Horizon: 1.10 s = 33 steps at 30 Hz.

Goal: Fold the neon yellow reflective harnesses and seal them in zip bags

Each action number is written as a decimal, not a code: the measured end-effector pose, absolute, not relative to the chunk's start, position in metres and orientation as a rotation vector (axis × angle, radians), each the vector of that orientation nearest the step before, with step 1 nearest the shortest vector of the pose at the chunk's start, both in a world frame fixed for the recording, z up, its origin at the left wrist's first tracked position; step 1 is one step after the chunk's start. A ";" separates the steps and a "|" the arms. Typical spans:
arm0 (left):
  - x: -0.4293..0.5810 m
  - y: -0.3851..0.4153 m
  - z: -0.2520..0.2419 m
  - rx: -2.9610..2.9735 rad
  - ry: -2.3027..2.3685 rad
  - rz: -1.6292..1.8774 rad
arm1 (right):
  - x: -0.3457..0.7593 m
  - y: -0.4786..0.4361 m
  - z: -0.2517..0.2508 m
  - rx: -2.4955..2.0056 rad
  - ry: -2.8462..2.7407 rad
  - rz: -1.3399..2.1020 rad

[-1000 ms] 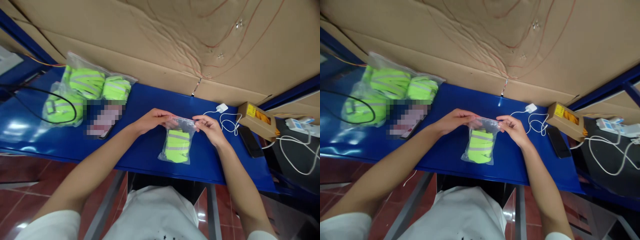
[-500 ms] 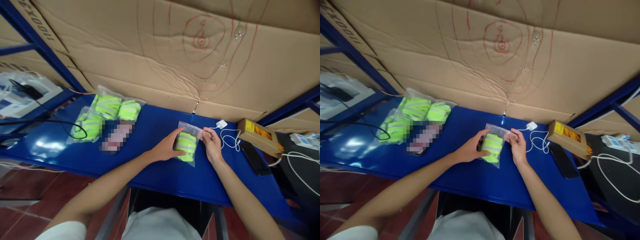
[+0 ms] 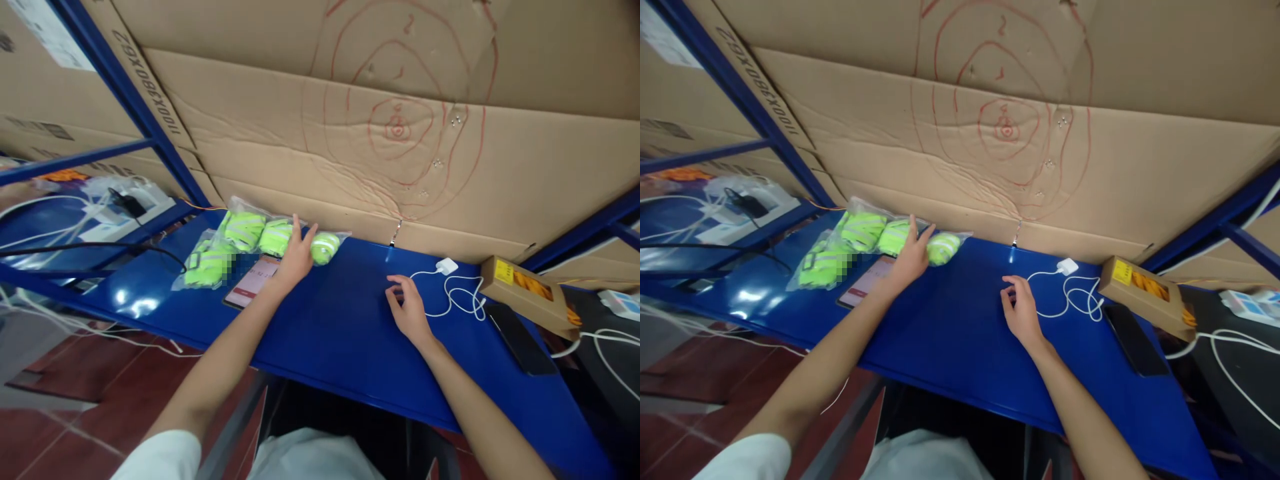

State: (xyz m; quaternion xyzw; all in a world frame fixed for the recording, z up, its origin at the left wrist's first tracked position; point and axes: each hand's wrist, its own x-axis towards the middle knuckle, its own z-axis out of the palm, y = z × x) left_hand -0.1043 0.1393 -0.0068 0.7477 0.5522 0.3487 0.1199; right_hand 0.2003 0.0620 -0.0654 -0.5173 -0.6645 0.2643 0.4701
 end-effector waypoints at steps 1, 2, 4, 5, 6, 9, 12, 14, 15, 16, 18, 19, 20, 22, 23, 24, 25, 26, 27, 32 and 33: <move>-0.110 0.142 -0.002 2.200 1.647 1.027 | 0.200 0.061 -0.063 -1.263 -1.663 0.628; -0.116 0.143 0.003 2.206 1.687 1.032 | 0.200 0.061 -0.061 -1.259 -1.694 0.612; -0.133 0.145 0.011 2.182 1.795 1.059 | 0.201 0.060 -0.060 -1.256 -1.748 0.589; -0.144 0.145 0.014 2.152 1.869 1.082 | 0.201 0.059 -0.060 -1.253 -1.773 0.581; -0.157 0.143 0.016 2.108 1.958 1.110 | 0.201 0.059 -0.060 -1.250 -1.798 0.576; -0.203 0.129 0.013 1.961 2.283 1.129 | 0.201 0.057 -0.062 -1.234 -1.870 0.564; -0.245 0.110 0.002 1.714 2.487 0.950 | 0.198 0.054 -0.063 -1.224 -1.926 0.553; -0.262 0.099 -0.004 1.556 2.537 0.864 | 0.197 0.053 -0.063 -1.218 -1.949 0.551; -0.267 0.095 -0.006 1.528 2.558 0.875 | 0.197 0.053 -0.063 -1.215 -1.956 0.553; -0.269 0.091 -0.007 1.540 2.582 0.924 | 0.196 0.053 -0.063 -1.211 -1.960 0.557; -0.268 0.084 -0.007 1.580 2.658 1.081 | 0.197 0.053 -0.063 -1.206 -1.956 0.566; -0.264 0.080 -0.006 1.608 2.689 1.172 | 0.197 0.054 -0.063 -1.206 -1.948 0.571; -0.259 0.075 -0.005 1.650 2.705 1.280 | 0.197 0.054 -0.062 -1.205 -1.937 0.578; -0.242 0.065 -0.004 1.806 2.636 1.487 | 0.197 0.054 -0.060 -1.199 -1.910 0.599; -0.230 0.060 -0.005 1.931 2.538 1.585 | 0.196 0.053 -0.058 -1.193 -1.895 0.616; -0.215 0.054 -0.006 2.080 2.394 1.632 | 0.195 0.052 -0.057 -1.185 -1.881 0.635; -0.197 0.049 -0.008 2.241 2.216 1.629 | 0.193 0.050 -0.054 -1.176 -1.864 0.654; -0.176 0.045 -0.011 2.381 2.035 1.586 | 0.192 0.048 -0.052 -1.167 -1.845 0.674; -0.155 0.041 -0.015 2.524 1.843 1.490 | 0.190 0.045 -0.050 -1.159 -1.823 0.694; -0.058 0.052 -0.029 2.895 1.193 0.861 | 0.184 0.037 -0.044 -1.153 -1.633 0.789; -0.047 0.059 -0.030 2.919 1.136 0.807 | 0.185 0.037 -0.044 -1.162 -1.580 0.800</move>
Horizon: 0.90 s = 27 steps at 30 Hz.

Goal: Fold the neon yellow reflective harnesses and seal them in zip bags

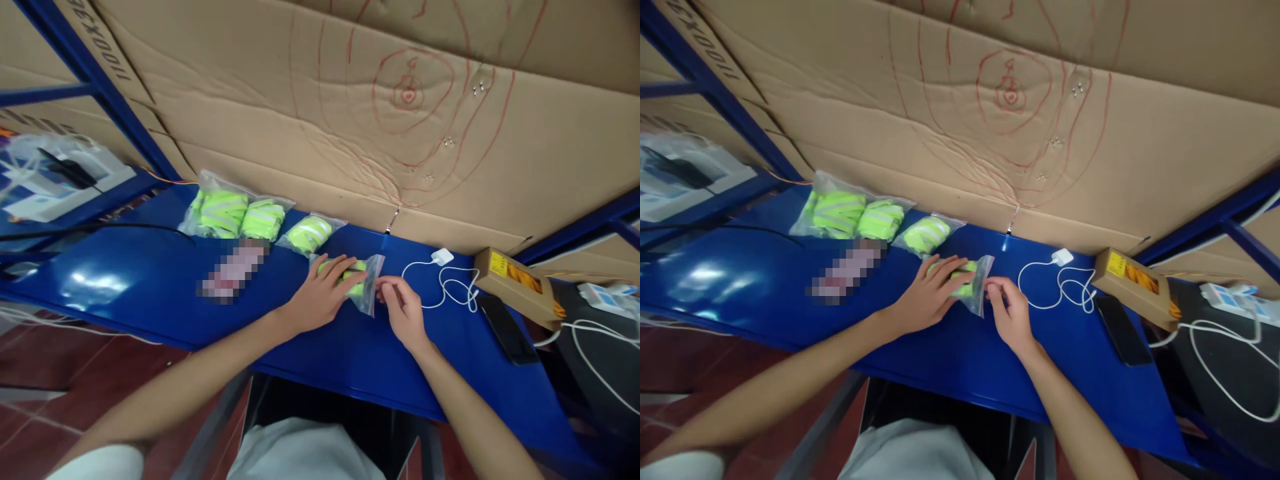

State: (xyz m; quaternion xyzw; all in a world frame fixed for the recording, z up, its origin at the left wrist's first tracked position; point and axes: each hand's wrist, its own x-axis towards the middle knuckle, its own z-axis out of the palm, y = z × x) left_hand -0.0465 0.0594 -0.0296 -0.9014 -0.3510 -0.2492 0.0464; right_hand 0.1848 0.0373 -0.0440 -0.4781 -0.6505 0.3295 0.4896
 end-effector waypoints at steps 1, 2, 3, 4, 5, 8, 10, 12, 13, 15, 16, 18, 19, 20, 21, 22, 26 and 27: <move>-0.038 0.068 -0.030 -2.775 -1.042 -0.736 | 0.186 0.039 -0.044 -1.172 -1.528 0.808; -0.033 0.076 -0.031 -2.783 -1.025 -0.737 | 0.187 0.041 -0.044 -1.182 -1.475 0.817; -0.030 0.083 -0.031 -2.784 -1.013 -0.751 | 0.189 0.043 -0.044 -1.190 -1.425 0.840; -0.030 0.089 -0.032 -2.783 -1.003 -0.772 | 0.191 0.046 -0.044 -1.196 -1.383 0.877; -0.030 0.094 -0.034 -2.781 -0.998 -0.794 | 0.192 0.048 -0.044 -1.203 -1.350 0.928; -0.035 0.096 -0.040 -2.773 -1.023 -0.858 | 0.193 0.050 -0.044 -1.227 -1.309 1.119; -0.038 0.091 -0.043 -2.804 -1.038 -0.928 | 0.190 0.048 -0.045 -1.244 -1.302 1.204; -0.038 0.083 -0.044 -2.890 -1.019 -0.990 | 0.185 0.047 -0.047 -1.249 -1.295 1.253; -0.037 0.079 -0.044 -2.937 -1.008 -1.008 | 0.183 0.046 -0.048 -1.248 -1.293 1.266; -0.034 0.074 -0.044 -3.012 -0.983 -1.018 | 0.181 0.047 -0.051 -1.241 -1.290 1.274; -0.033 0.073 -0.043 -3.036 -0.970 -1.018 | 0.181 0.047 -0.052 -1.237 -1.292 1.271; -0.032 0.072 -0.043 -3.063 -0.932 -1.048 | 0.182 0.049 -0.053 -1.231 -1.306 1.253; -0.032 0.073 -0.042 -3.071 -0.917 -1.077 | 0.183 0.049 -0.053 -1.228 -1.321 1.239; -0.032 0.075 -0.042 -3.070 -0.920 -1.124 | 0.183 0.048 -0.053 -1.224 -1.342 1.223; -0.032 0.076 -0.041 -3.058 -0.938 -1.186 | 0.183 0.047 -0.052 -1.218 -1.369 1.206; -0.033 0.077 -0.040 -3.044 -0.962 -1.250 | 0.182 0.046 -0.052 -1.210 -1.398 1.190; -0.034 0.079 -0.037 -3.061 -1.027 -1.336 | 0.175 0.039 -0.049 -1.161 -1.512 1.169; -0.034 0.079 -0.037 -3.090 -1.029 -1.319 | 0.174 0.039 -0.049 -1.151 -1.532 1.173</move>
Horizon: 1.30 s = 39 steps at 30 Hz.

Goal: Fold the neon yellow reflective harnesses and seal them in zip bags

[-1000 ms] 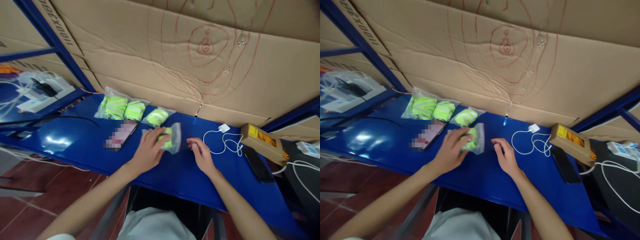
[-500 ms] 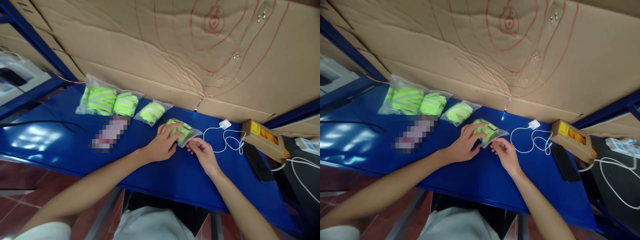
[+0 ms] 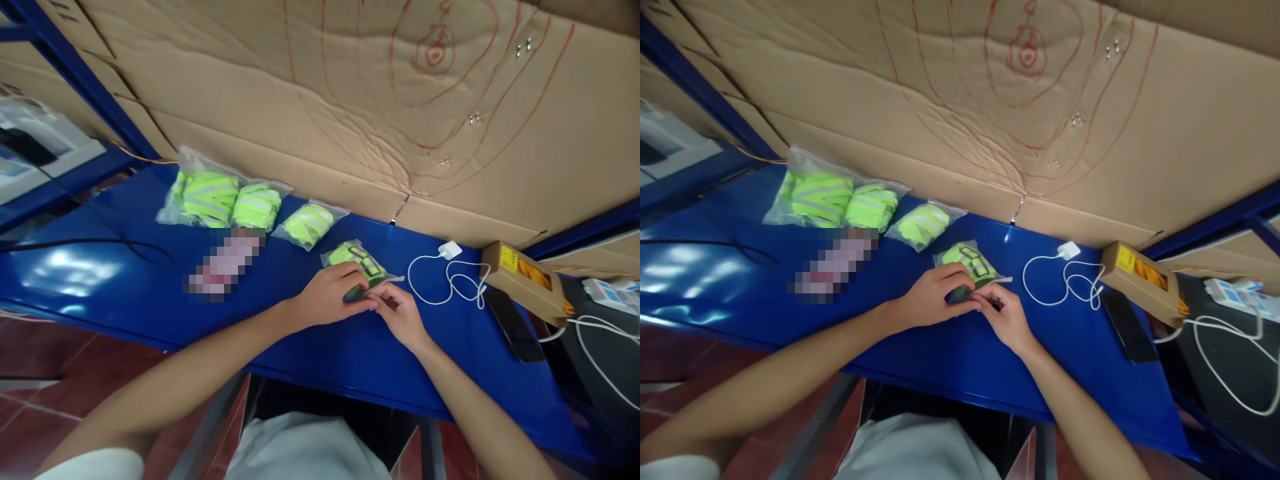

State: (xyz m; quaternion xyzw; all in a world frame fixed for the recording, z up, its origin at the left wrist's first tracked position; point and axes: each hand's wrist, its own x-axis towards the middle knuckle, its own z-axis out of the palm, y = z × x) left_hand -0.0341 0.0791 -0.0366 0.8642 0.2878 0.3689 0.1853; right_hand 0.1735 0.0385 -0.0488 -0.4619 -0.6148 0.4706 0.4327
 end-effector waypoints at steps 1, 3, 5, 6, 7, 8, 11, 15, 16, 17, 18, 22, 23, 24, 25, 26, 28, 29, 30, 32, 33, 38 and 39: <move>-0.034 0.079 -0.036 2.422 0.804 1.019 | 0.173 0.038 -0.048 -1.146 -1.549 1.178; -0.035 0.078 -0.034 2.400 0.796 1.002 | 0.173 0.038 -0.048 -1.145 -1.576 1.185; -0.035 0.077 -0.033 2.407 0.799 1.005 | 0.175 0.038 -0.047 -1.148 -1.602 1.181; -0.034 0.077 -0.033 2.423 0.808 1.009 | 0.175 0.038 -0.046 -1.149 -1.617 1.175; -0.034 0.076 -0.033 2.442 0.823 1.013 | 0.175 0.037 -0.046 -1.149 -1.633 1.165; -0.034 0.075 -0.034 2.460 0.845 1.022 | 0.175 0.036 -0.045 -1.148 -1.651 1.150; -0.031 0.071 -0.037 2.507 0.926 1.084 | 0.173 0.033 -0.042 -1.156 -1.706 1.057; -0.027 0.064 -0.037 2.461 0.969 1.150 | 0.167 0.029 -0.038 -1.189 -1.732 0.886; -0.026 0.061 -0.036 2.401 0.975 1.149 | 0.166 0.029 -0.037 -1.194 -1.730 0.853; -0.025 0.059 -0.034 2.334 0.979 1.144 | 0.165 0.028 -0.036 -1.198 -1.726 0.825; -0.024 0.058 -0.032 2.264 0.980 1.141 | 0.164 0.028 -0.035 -1.201 -1.721 0.802; -0.031 0.065 -0.020 2.085 0.984 1.202 | 0.162 0.024 -0.034 -1.213 -1.703 0.746; -0.036 0.070 -0.017 2.044 1.017 1.245 | 0.162 0.023 -0.034 -1.211 -1.703 0.747; -0.041 0.076 -0.013 1.986 1.062 1.299 | 0.162 0.022 -0.034 -1.204 -1.707 0.755; -0.047 0.083 -0.010 1.911 1.106 1.358 | 0.163 0.020 -0.034 -1.192 -1.722 0.769; -0.052 0.089 -0.007 1.817 1.129 1.409 | 0.164 0.020 -0.035 -1.176 -1.742 0.805; -0.059 0.100 -0.003 1.592 1.077 1.460 | 0.166 0.022 -0.040 -1.163 -1.737 0.983; -0.060 0.103 -0.002 1.470 1.012 1.452 | 0.167 0.024 -0.044 -1.177 -1.679 1.100; -0.060 0.106 -0.002 1.350 0.939 1.435 | 0.168 0.028 -0.048 -1.202 -1.594 1.209; -0.059 0.108 -0.002 1.117 0.812 1.384 | 0.168 0.035 -0.055 -1.256 -1.405 1.336; -0.057 0.108 -0.002 1.020 0.767 1.355 | 0.168 0.039 -0.058 -1.266 -1.327 1.361; -0.053 0.106 -0.005 0.776 0.598 1.136 | 0.167 0.047 -0.054 -1.156 -1.188 1.523; -0.054 0.107 -0.006 0.751 0.576 1.115 | 0.169 0.048 -0.050 -1.144 -1.211 1.515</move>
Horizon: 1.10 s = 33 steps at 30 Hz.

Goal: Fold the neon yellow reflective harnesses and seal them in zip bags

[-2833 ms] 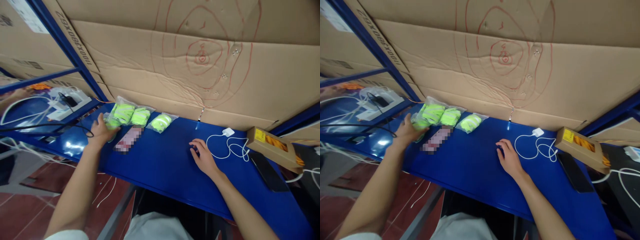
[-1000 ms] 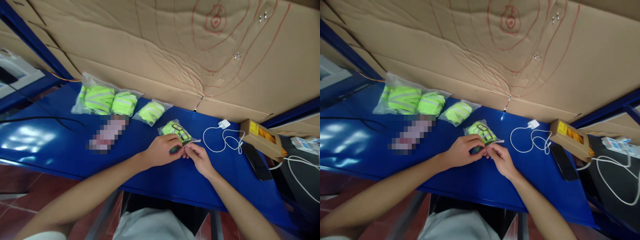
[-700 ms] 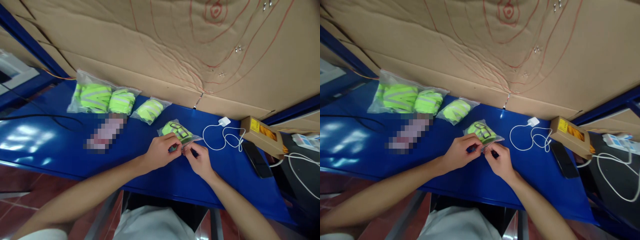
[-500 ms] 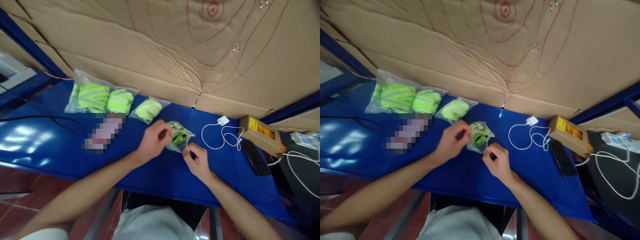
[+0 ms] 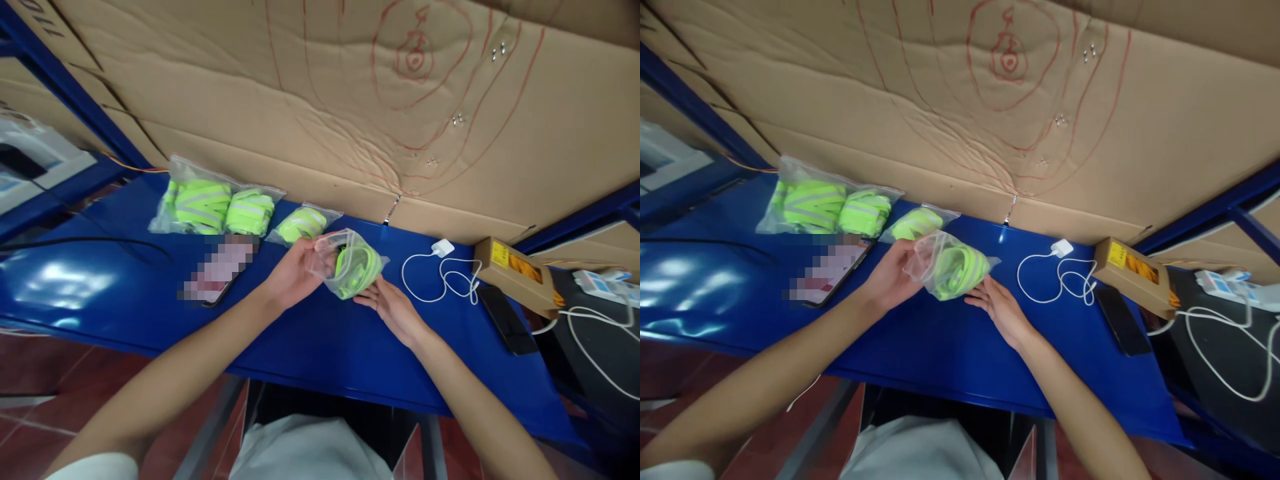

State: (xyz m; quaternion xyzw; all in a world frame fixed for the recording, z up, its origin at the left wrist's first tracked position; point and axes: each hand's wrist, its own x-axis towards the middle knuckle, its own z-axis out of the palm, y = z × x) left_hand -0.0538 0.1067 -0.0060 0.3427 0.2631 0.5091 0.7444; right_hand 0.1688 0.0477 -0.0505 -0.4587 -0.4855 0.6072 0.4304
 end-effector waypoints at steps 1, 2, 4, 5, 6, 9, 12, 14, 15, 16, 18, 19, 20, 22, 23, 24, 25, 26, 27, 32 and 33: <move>-0.054 0.107 -0.007 0.733 0.564 1.112 | 0.172 0.049 -0.046 -1.142 -1.232 1.486; -0.055 0.108 -0.008 0.730 0.562 1.122 | 0.176 0.051 -0.041 -1.148 -1.240 1.437; -0.056 0.109 -0.011 0.768 0.581 1.169 | 0.188 0.060 -0.028 -1.168 -1.213 1.282; -0.056 0.110 -0.013 0.811 0.599 1.183 | 0.195 0.066 -0.019 -1.174 -1.189 1.182; -0.055 0.111 -0.016 0.871 0.624 1.189 | 0.201 0.073 -0.008 -1.172 -1.164 1.080; -0.051 0.113 -0.029 1.054 0.717 1.183 | 0.210 0.093 0.029 -1.143 -1.171 0.737; -0.048 0.119 -0.043 1.151 0.804 1.220 | 0.203 0.104 0.064 -1.162 -1.486 0.273; -0.049 0.124 -0.051 1.206 0.844 1.269 | 0.194 0.107 0.081 -1.202 -1.798 0.127; -0.050 0.127 -0.053 1.240 0.862 1.290 | 0.191 0.107 0.086 -1.220 -1.888 0.084; -0.051 0.128 -0.055 1.275 0.875 1.304 | 0.189 0.107 0.091 -1.234 -1.898 0.030; -0.051 0.128 -0.057 1.347 0.890 1.314 | 0.188 0.107 0.095 -1.232 -1.715 -0.098; -0.051 0.127 -0.057 1.385 0.892 1.313 | 0.190 0.107 0.097 -1.241 -1.642 -0.151; -0.050 0.125 -0.057 1.424 0.891 1.308 | 0.192 0.107 0.098 -1.263 -1.605 -0.179; -0.048 0.120 -0.055 1.504 0.886 1.297 | 0.199 0.108 0.101 -1.308 -1.573 -0.202; -0.048 0.117 -0.053 1.540 0.887 1.297 | 0.203 0.108 0.103 -1.306 -1.531 -0.248; -0.047 0.115 -0.051 1.567 0.889 1.302 | 0.207 0.109 0.105 -1.271 -1.456 -0.328; -0.048 0.113 -0.049 1.609 0.897 1.314 | 0.213 0.110 0.107 -1.205 -1.364 -0.424; -0.049 0.112 -0.046 1.676 0.916 1.337 | 0.219 0.112 0.109 -1.136 -1.286 -0.503; -0.050 0.112 -0.044 1.766 0.941 1.369 | 0.225 0.115 0.110 -1.091 -1.249 -0.541; -0.055 0.109 -0.042 2.165 0.968 1.294 | 0.257 0.135 0.101 -1.202 -1.259 -0.178; -0.055 0.108 -0.044 2.204 0.958 1.190 | 0.260 0.139 0.098 -1.212 -1.240 -0.116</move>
